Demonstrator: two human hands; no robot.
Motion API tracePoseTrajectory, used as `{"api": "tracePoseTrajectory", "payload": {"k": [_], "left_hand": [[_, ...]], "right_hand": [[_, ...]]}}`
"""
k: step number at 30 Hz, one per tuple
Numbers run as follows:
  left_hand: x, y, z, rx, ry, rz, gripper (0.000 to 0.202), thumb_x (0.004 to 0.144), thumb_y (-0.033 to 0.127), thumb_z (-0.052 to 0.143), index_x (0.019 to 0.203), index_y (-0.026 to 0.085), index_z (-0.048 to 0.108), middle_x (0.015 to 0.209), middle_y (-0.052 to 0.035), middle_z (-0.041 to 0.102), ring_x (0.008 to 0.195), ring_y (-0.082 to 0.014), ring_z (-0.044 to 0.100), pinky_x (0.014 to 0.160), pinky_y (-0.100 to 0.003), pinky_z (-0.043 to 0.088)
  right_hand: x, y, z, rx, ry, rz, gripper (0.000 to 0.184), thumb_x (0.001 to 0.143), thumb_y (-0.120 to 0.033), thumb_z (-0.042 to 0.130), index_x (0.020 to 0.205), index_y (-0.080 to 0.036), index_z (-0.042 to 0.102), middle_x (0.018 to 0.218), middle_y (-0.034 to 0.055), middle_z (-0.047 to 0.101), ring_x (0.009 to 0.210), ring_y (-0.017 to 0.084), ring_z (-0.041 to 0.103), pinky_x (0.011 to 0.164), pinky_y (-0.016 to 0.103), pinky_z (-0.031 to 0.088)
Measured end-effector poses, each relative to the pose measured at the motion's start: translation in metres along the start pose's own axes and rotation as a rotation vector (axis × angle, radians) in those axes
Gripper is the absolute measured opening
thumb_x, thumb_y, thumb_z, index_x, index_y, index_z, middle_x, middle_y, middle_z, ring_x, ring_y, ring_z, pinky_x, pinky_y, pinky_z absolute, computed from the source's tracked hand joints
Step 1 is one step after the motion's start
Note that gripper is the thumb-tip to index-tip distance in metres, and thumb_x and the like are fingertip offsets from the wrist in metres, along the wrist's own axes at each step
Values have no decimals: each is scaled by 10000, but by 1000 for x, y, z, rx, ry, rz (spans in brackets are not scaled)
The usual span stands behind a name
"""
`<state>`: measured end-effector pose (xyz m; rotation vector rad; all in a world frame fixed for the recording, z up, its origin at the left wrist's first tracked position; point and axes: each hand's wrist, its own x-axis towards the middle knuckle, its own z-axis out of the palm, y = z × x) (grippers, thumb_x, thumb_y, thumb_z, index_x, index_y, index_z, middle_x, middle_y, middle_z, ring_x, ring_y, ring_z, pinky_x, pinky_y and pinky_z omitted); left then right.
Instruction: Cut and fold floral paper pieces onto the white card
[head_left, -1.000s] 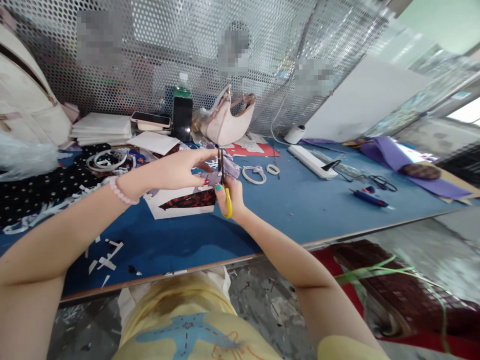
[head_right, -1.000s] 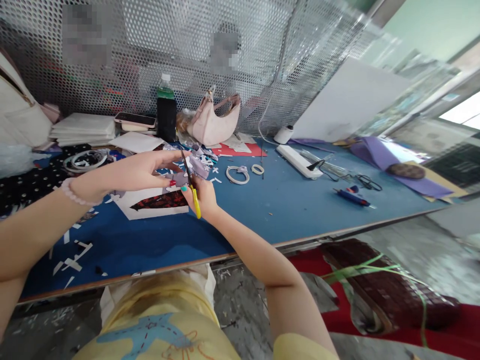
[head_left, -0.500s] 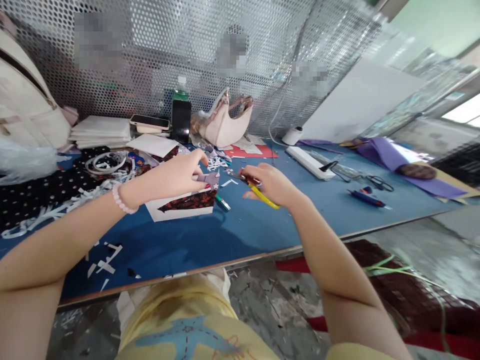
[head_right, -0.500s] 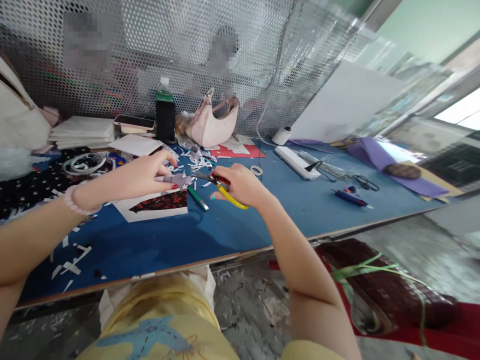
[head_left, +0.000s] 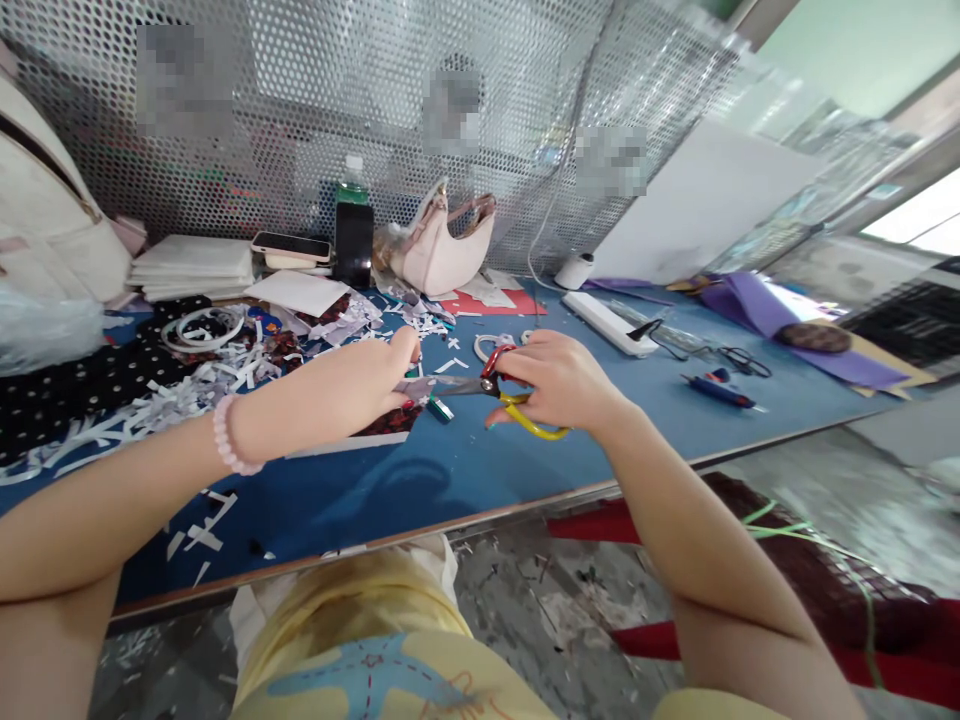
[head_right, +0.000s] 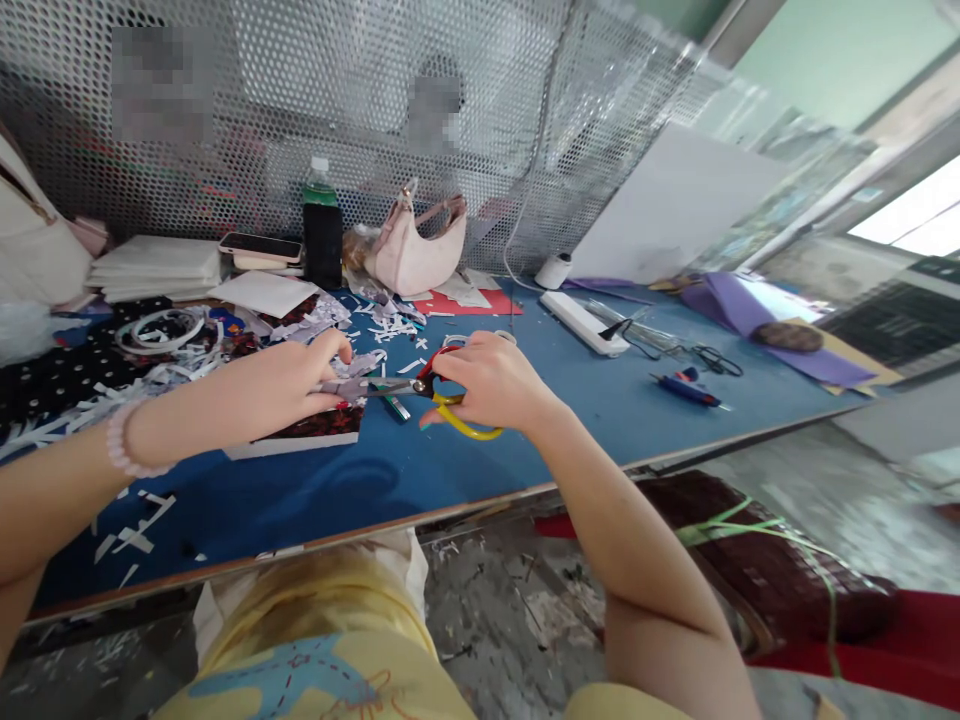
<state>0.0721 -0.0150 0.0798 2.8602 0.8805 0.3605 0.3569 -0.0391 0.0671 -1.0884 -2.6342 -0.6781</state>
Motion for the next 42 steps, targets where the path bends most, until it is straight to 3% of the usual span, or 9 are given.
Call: {"api": "tracePoseTrajectory", "payload": {"k": [14,20,29,35,42], "left_hand": [[-2,-9,4,13,10,19,237,905,276,594,1031,186,415,803,-21,671,738,-200,656,566,-262,352],[-1,-11,6,10,14,34,249,884,257,616,1003,194,406,813,-15,662,729,-195,642,578,-262,360],[-1,-8,5,17,12,23,233,896,267,591,1025,183,416,768,-10,644,703,-189,631,567,-262,345],[-1,-8,4,12,9,33,235,883,239,594,1039,175,429,816,-21,650,714,-178,628,584,-263,351],[-3,-4,0,52,-3,14,202,905,271,571,1024,174,439,765,-13,609,667,-177,587,572,-267,333]], "right_hand": [[21,-3,-8,-61,-1,-99,449,858,-574,544,633,-187,580,491,-1,519,481,132,341,582,278,299],[27,-2,-12,-84,-68,-128,476,880,-591,498,644,-188,590,499,2,504,492,137,330,576,286,284],[29,-2,-15,-72,-20,-220,497,900,-598,481,708,-163,626,526,14,532,482,133,344,566,295,280],[33,-4,-18,-84,-132,-156,519,897,-629,442,703,-184,626,505,16,521,473,138,325,550,301,271],[35,-5,-17,-157,-142,-209,551,907,-644,425,738,-162,631,535,31,563,478,138,364,557,305,287]]}}
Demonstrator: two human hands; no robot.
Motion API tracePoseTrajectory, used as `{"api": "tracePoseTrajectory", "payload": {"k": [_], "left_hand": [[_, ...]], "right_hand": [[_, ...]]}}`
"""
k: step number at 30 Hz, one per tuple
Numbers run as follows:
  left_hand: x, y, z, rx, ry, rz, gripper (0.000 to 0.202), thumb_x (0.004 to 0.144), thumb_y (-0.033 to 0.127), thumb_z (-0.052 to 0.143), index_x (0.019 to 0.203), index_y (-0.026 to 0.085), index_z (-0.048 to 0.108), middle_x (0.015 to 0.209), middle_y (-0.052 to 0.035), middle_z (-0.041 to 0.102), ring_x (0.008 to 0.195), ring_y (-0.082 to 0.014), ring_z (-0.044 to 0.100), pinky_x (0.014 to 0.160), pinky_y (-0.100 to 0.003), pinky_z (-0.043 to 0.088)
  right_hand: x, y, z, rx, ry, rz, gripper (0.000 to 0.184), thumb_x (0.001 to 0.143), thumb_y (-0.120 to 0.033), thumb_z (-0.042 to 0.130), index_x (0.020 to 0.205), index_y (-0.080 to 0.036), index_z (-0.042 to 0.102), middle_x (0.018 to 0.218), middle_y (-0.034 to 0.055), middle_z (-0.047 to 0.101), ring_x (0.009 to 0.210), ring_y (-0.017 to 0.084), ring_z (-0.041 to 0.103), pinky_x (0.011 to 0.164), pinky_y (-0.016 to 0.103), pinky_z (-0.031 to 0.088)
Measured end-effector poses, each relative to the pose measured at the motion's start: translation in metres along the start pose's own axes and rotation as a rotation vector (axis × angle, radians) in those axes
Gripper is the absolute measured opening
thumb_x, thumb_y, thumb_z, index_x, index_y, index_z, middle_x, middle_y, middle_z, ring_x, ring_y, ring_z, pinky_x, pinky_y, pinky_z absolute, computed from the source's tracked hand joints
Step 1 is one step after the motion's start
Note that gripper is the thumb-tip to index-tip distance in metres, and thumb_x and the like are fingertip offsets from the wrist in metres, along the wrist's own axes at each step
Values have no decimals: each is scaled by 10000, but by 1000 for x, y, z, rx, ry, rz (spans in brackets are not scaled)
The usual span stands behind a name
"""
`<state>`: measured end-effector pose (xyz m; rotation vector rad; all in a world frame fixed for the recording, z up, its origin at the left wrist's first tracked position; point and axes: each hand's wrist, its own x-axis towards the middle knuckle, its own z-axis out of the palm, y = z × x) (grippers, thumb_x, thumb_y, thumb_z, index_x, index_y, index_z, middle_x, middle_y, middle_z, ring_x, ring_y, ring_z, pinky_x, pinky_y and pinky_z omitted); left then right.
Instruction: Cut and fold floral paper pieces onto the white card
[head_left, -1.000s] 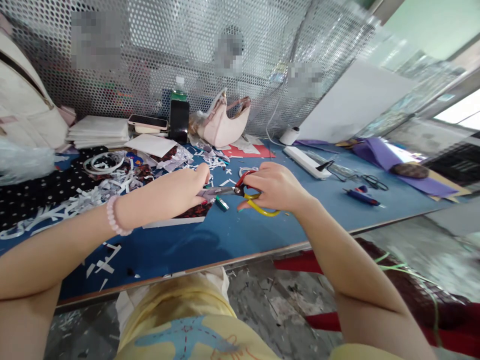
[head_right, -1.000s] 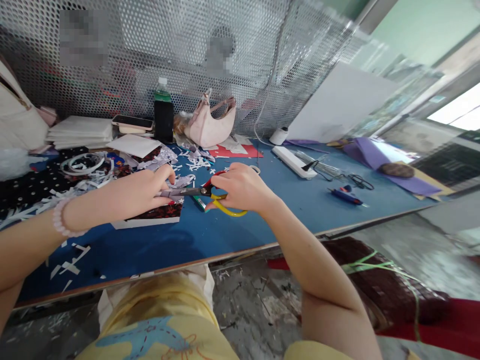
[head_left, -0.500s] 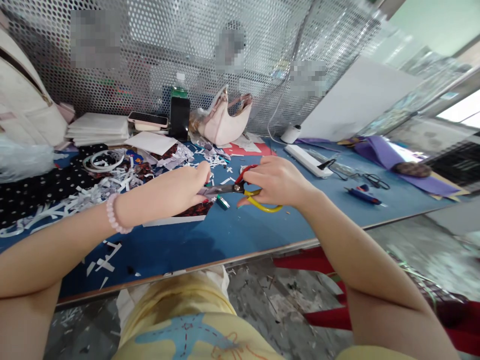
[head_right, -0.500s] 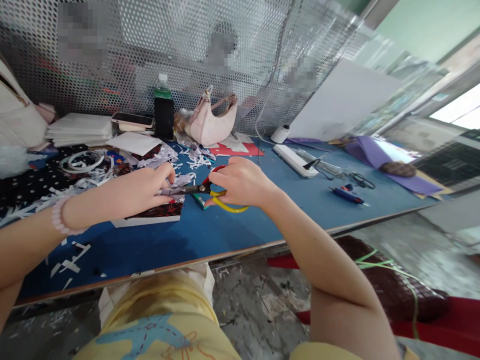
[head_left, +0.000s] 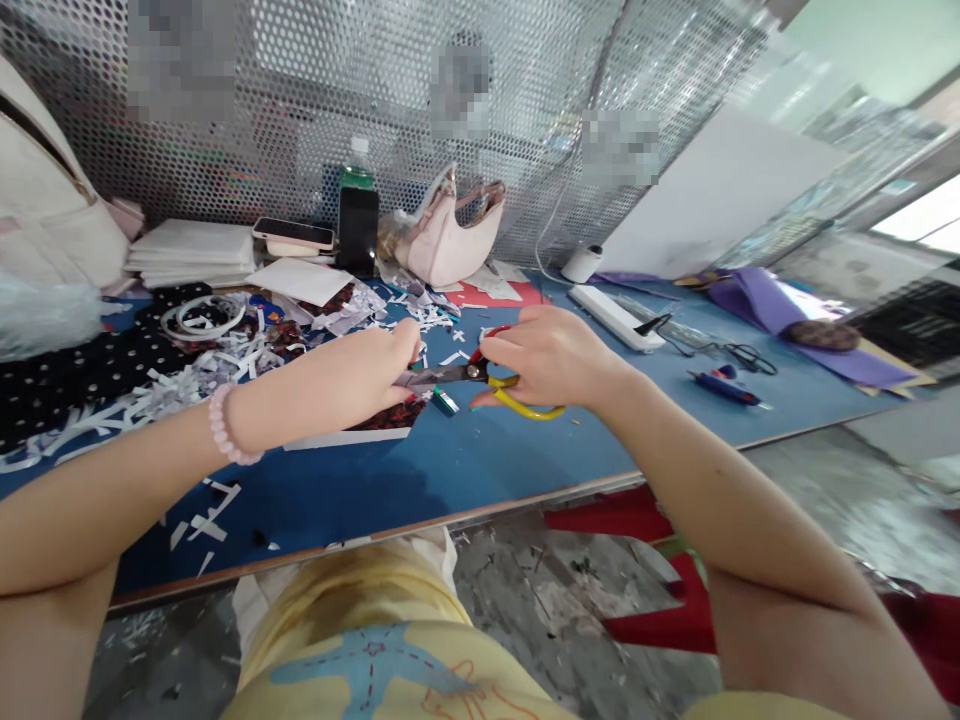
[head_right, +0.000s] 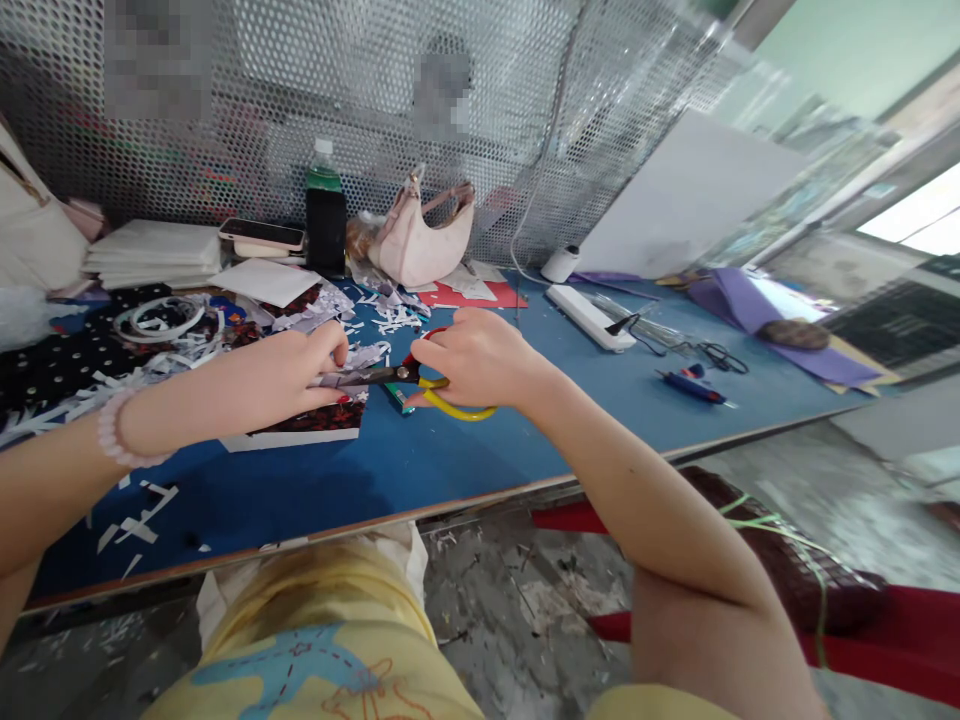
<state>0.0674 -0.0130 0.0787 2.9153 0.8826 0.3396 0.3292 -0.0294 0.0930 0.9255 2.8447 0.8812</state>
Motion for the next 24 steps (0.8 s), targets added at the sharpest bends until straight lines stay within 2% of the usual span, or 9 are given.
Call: {"api": "tracePoseTrajectory", "payload": {"k": [4,9,14,20,24], "left_hand": [[0,2,-1,-4,6,20,204,904,262,573,1026,171,437,778,-9,600,654,-163,571,584,-263,341],[1,-1,0,-27,3,0,186,893,259,576,985,182,433,793,-9,602,666,-160,572,582,-259,340],[1,-1,-1,-36,4,11,184,890,261,574,973,186,428,775,-2,594,641,-153,559,581,-264,336],[3,-2,0,-49,0,9,187,887,264,574,975,187,428,824,-17,609,707,-167,591,604,-267,352],[3,-2,0,-41,-2,4,190,891,272,576,972,188,427,808,-11,604,686,-162,584,601,-266,349]], "right_hand": [[1,-1,0,-10,-63,32,551,923,-628,393,701,-176,614,515,29,541,471,135,331,552,304,265],[2,-2,2,-8,-51,36,563,926,-633,364,706,-173,604,535,33,551,470,131,317,554,302,250],[2,-1,-1,-33,-76,39,536,948,-589,358,718,-173,605,542,34,564,472,132,356,555,302,254],[4,-3,-5,-60,-96,66,587,931,-657,319,735,-181,602,561,46,578,487,149,418,550,306,248],[5,-7,-4,-87,-99,61,587,948,-624,315,756,-162,622,568,59,593,482,148,420,549,311,243]]}}
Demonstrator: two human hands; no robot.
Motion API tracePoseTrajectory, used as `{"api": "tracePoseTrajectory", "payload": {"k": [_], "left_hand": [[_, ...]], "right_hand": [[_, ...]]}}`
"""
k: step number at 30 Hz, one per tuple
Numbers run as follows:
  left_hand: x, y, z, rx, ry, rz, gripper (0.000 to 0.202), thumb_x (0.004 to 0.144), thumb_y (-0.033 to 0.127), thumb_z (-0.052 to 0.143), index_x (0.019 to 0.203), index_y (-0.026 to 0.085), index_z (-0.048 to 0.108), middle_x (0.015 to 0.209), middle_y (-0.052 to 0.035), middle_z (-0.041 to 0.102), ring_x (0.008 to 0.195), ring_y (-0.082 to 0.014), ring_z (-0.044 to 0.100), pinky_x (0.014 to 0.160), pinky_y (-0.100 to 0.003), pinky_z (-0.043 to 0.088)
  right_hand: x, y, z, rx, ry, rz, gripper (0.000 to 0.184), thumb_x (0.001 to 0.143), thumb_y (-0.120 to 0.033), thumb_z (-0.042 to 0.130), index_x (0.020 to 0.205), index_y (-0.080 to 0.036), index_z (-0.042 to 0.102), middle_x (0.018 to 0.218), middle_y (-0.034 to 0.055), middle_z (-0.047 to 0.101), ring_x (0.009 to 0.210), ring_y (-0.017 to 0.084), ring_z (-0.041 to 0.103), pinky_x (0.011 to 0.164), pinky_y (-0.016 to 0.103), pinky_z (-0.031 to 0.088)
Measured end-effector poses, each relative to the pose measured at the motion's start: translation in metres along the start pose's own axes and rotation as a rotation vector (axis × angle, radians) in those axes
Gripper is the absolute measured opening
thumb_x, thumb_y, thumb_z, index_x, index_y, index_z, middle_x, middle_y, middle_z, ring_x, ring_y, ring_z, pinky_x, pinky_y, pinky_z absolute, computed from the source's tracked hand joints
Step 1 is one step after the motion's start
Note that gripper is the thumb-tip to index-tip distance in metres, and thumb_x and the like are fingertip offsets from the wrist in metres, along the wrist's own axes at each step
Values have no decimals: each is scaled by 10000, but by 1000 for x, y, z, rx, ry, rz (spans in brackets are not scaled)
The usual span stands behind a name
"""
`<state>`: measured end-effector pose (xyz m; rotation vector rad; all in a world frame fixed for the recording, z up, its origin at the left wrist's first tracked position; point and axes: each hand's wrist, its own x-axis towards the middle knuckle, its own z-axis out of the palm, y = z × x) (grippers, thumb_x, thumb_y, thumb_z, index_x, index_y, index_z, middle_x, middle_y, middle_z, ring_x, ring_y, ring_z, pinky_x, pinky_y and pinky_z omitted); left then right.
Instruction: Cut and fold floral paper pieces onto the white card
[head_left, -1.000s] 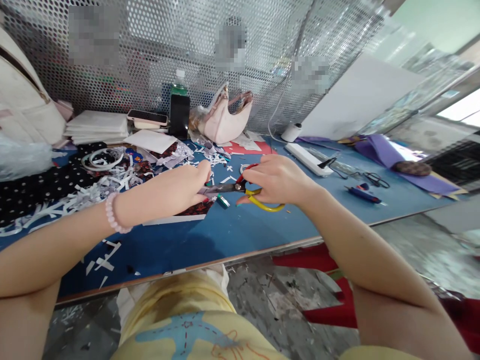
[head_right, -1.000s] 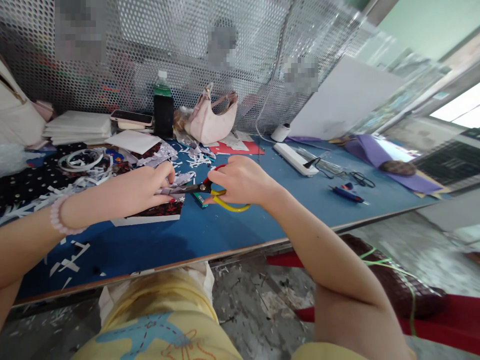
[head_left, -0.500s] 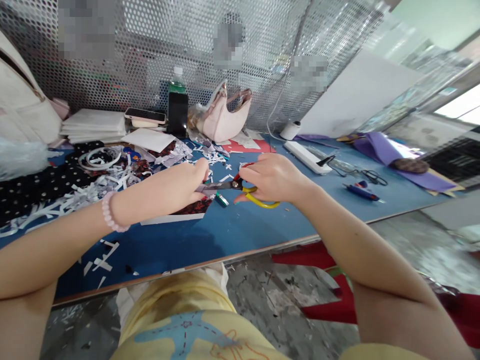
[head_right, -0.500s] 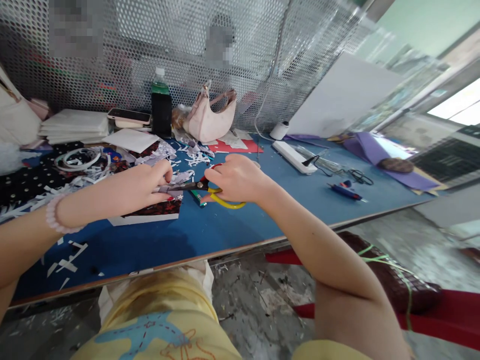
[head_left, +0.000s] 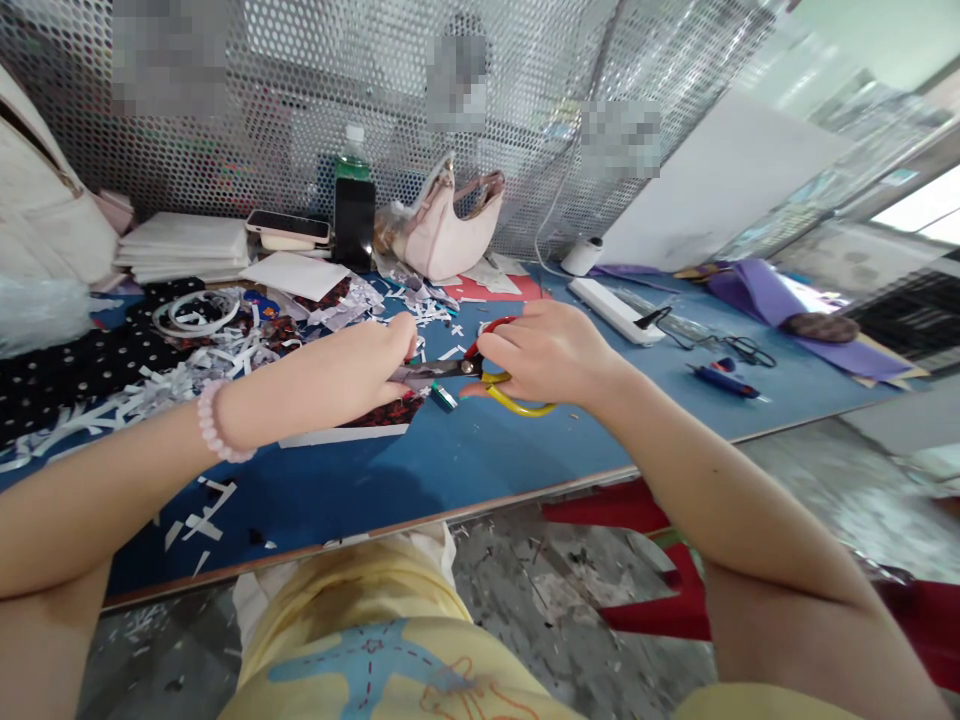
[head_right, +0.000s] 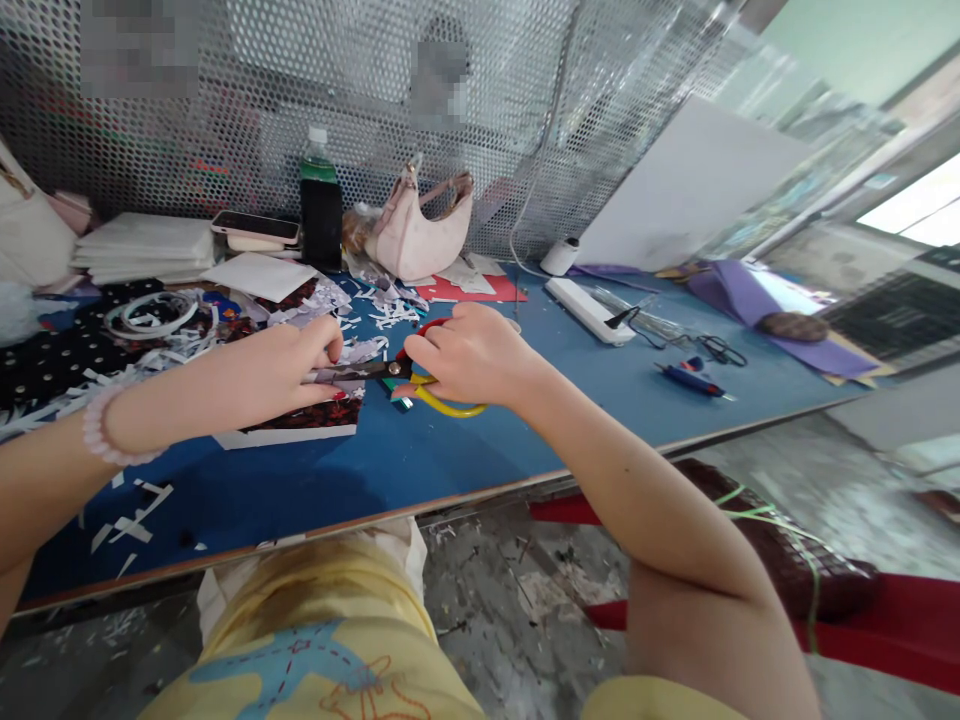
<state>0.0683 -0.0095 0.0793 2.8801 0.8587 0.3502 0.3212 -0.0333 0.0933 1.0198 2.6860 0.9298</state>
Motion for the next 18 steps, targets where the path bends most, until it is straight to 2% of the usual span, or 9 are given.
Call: {"api": "tracePoseTrajectory", "payload": {"k": [6,11,15,18], "left_hand": [[0,0,1,-13,-6,-6,187,887,265,579,967,188,428,804,-12,614,708,-172,602,601,-265,358],[2,-1,2,-40,-16,-26,181,879,264,576,982,186,450,853,-29,642,735,-177,620,621,-268,381],[0,3,-11,-102,-69,-24,193,871,279,585,1025,192,507,916,-27,665,783,-179,627,655,-268,404],[-1,11,-25,-109,-29,32,156,906,278,543,1040,201,566,1030,-30,662,907,-188,620,785,-290,428]], "right_hand": [[0,1,-2,23,0,22,586,944,-638,311,731,-179,607,539,36,559,478,140,399,548,309,238],[0,-2,-4,1,-3,26,597,933,-652,302,747,-174,607,570,53,581,481,144,392,547,309,220],[-2,-3,-1,33,49,28,581,943,-622,304,740,-170,608,555,47,571,465,132,350,543,303,210],[-2,-3,3,43,87,21,580,945,-614,302,729,-169,605,543,39,557,459,129,327,539,301,199]]}}
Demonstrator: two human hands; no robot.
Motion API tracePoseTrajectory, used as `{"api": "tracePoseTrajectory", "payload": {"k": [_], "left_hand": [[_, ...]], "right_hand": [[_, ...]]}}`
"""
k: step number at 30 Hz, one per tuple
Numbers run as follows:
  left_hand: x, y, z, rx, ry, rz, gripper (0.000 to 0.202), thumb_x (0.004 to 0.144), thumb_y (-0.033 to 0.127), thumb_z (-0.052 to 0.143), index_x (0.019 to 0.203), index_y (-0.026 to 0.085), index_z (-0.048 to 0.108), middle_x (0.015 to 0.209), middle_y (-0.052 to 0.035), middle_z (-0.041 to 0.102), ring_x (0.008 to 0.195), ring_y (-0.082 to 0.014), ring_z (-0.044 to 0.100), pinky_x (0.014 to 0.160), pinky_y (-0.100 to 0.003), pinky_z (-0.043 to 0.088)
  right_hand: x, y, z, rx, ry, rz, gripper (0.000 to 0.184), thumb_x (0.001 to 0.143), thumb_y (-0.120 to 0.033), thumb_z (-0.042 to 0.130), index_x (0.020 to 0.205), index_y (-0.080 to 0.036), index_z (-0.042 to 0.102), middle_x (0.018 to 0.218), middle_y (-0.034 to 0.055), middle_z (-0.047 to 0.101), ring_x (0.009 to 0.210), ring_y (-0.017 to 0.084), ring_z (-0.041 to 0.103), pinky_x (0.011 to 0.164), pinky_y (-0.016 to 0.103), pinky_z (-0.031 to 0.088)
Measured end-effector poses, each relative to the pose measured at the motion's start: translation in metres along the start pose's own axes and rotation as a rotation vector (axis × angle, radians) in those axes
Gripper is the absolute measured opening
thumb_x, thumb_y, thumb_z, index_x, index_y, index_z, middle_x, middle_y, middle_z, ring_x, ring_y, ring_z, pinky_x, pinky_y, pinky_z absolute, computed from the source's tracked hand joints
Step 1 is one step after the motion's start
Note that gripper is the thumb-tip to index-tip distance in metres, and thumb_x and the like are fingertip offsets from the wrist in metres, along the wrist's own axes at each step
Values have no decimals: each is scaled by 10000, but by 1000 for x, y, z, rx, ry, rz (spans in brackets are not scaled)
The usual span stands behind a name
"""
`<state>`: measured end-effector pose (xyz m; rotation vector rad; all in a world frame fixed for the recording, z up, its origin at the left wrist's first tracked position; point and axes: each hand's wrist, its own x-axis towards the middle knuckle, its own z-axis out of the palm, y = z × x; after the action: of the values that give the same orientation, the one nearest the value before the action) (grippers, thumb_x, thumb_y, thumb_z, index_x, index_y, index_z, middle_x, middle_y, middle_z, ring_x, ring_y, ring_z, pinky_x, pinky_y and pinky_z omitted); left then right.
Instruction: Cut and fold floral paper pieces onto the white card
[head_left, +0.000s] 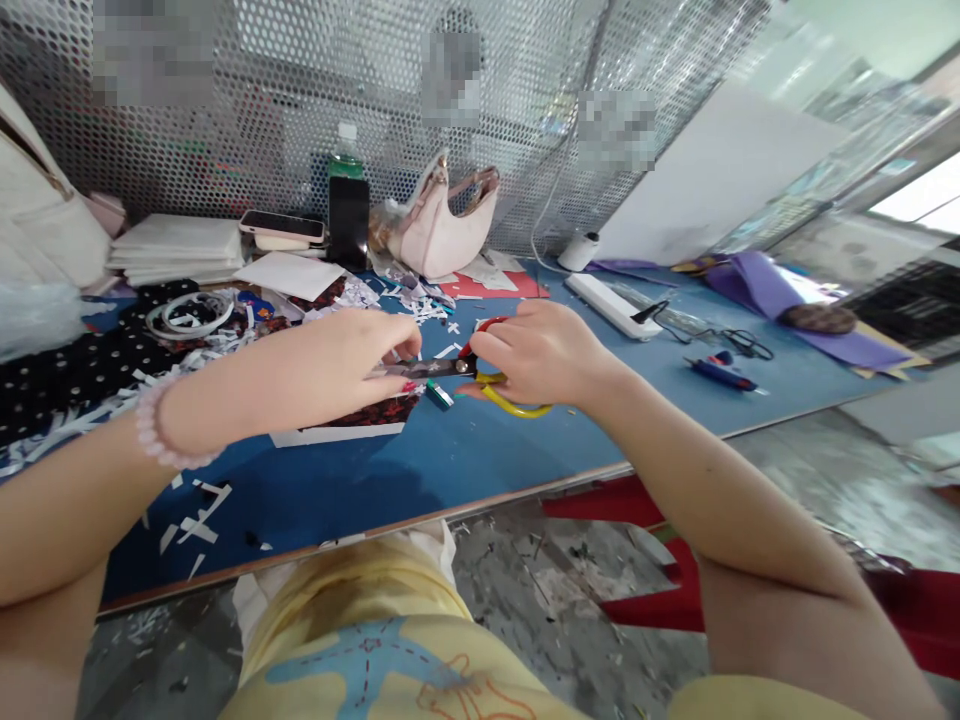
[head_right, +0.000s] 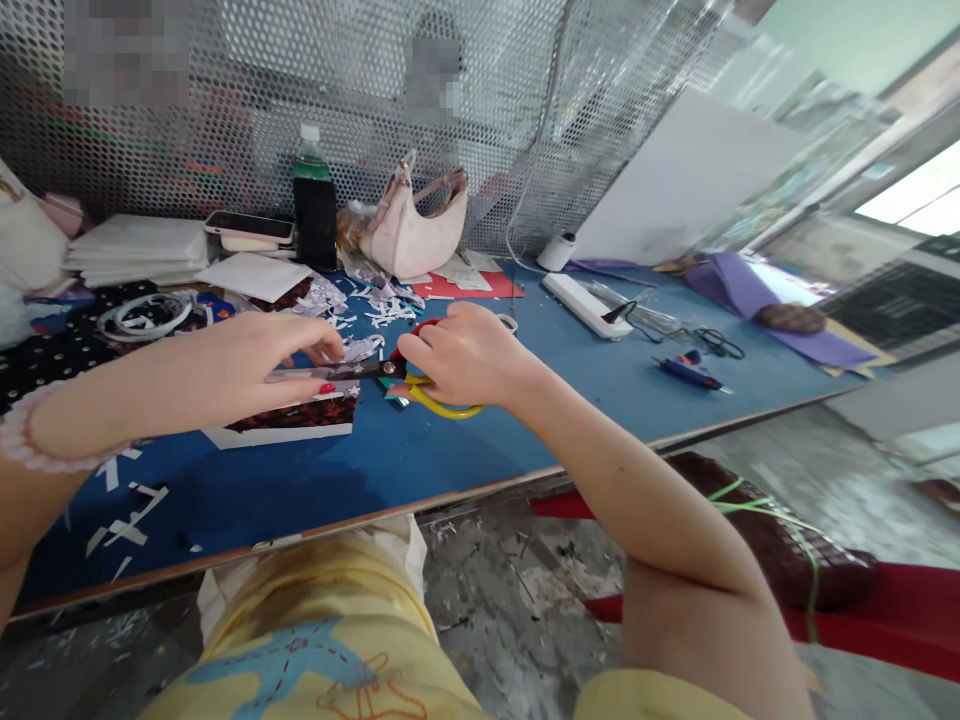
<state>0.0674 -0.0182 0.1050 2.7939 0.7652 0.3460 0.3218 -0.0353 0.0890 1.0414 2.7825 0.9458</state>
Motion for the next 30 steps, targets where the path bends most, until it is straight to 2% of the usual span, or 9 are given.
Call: {"api": "tracePoseTrajectory", "payload": {"k": [2,4,11,15,20,25,30], "left_hand": [[2,6,-4,25,59,42,141,918,255,514,1014,198,598,1073,-37,648,986,-196,601,870,-307,417],[6,7,-5,33,71,79,143,921,225,492,982,191,618,1059,-39,646,1009,-196,593,896,-311,410],[22,-8,-2,25,56,140,156,917,228,484,874,184,626,911,-25,654,820,-158,595,770,-286,417],[27,-13,-6,-14,9,149,155,882,226,494,846,183,638,892,-14,656,796,-144,584,737,-266,412],[32,-15,-8,-46,-26,165,173,857,257,502,887,177,652,899,-17,656,797,-140,575,708,-251,401],[33,-15,-5,-36,-27,122,163,842,244,506,848,170,651,835,-17,639,724,-128,551,651,-247,381],[30,-10,-6,-31,-33,84,161,836,241,511,863,158,646,855,-24,632,724,-129,554,654,-250,389]], "right_hand": [[0,0,1,-1,17,-3,573,945,-607,310,731,-167,608,545,38,556,459,130,324,539,301,195],[1,0,1,-3,21,-3,563,941,-602,322,734,-166,611,544,37,553,461,131,324,538,301,191],[2,-1,0,12,-11,19,577,950,-596,282,742,-167,608,534,36,536,464,134,320,548,302,184],[3,-1,0,-11,-30,19,588,960,-579,265,764,-156,623,535,40,544,467,135,329,551,301,175],[3,-1,1,-35,-21,11,596,961,-565,260,774,-143,638,543,46,559,465,134,322,550,297,165],[2,-1,0,-40,1,-9,599,970,-545,250,752,-140,633,537,48,557,463,132,310,547,298,168],[1,-3,-2,-34,-10,-4,618,970,-565,233,750,-142,627,545,46,559,460,127,305,549,293,174]]}}
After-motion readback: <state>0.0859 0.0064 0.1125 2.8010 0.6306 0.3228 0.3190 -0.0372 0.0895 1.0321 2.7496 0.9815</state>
